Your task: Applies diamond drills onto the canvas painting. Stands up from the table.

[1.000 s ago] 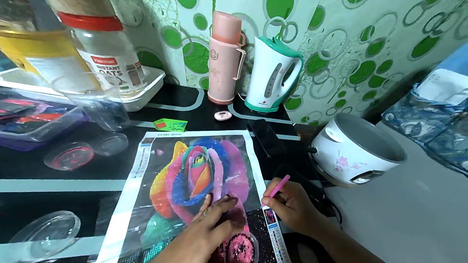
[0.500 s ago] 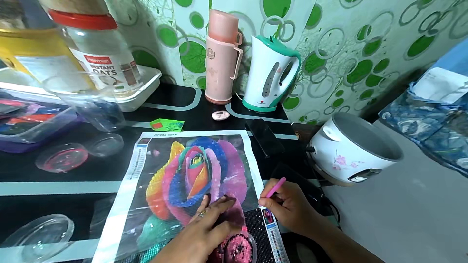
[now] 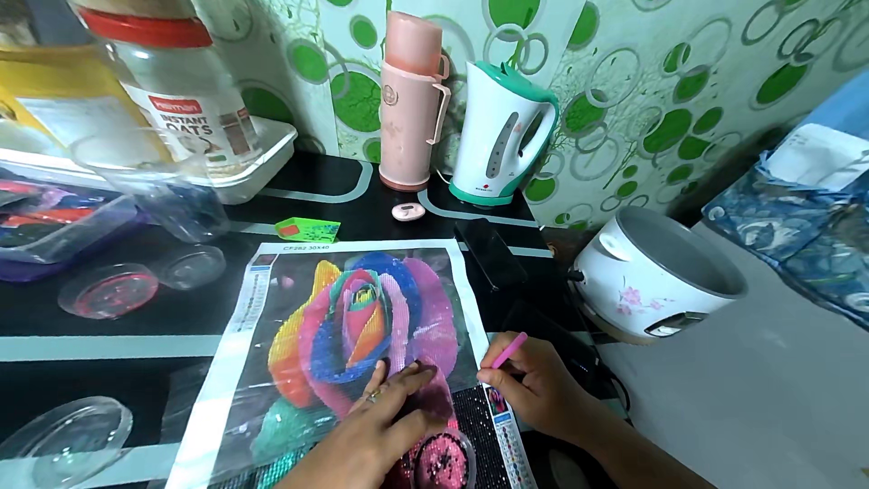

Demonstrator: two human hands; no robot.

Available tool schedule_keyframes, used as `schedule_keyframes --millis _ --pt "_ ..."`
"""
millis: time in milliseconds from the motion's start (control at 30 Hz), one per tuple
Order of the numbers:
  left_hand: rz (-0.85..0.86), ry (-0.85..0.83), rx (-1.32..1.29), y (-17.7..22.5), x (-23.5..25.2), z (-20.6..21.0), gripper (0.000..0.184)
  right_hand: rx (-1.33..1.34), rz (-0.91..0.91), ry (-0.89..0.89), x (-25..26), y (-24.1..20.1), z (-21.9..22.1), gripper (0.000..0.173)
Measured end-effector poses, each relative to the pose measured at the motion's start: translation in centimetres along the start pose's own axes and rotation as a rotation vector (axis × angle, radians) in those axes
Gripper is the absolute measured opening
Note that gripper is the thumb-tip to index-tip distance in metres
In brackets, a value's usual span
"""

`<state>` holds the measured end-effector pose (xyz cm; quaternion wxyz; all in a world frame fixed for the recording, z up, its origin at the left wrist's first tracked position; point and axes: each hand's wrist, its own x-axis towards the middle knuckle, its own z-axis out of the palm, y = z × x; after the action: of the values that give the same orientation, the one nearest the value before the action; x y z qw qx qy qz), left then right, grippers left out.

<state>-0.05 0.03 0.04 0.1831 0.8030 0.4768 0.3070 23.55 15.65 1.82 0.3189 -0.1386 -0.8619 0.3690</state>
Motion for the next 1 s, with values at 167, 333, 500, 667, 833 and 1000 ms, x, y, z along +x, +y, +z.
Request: schedule_keyframes --millis 167,333,500,667,833,1000 --pt "-0.007 -0.006 0.007 0.08 -0.01 -0.08 0.062 0.103 0.019 0.051 0.17 -0.04 0.03 0.011" --pt "0.002 0.005 0.001 0.1 0.04 -0.08 0.061 0.101 0.044 0.031 0.06 0.02 0.13 0.011" --pt "0.001 -0.004 0.009 -0.02 -0.02 0.01 0.061 0.077 0.032 0.026 -0.03 0.17 0.2 0.012" --pt "0.003 -0.002 0.0 0.01 0.04 -0.01 0.061 0.062 0.036 0.018 0.05 0.13 0.14 0.013" --pt "0.003 0.004 0.01 0.06 0.0 -0.02 0.062 0.058 0.029 0.02 0.04 0.13 0.17 0.012" --pt "0.015 0.019 0.016 -0.05 -0.04 0.08 0.061 0.132 0.004 0.12 0.02 -0.24 0.32 0.01"
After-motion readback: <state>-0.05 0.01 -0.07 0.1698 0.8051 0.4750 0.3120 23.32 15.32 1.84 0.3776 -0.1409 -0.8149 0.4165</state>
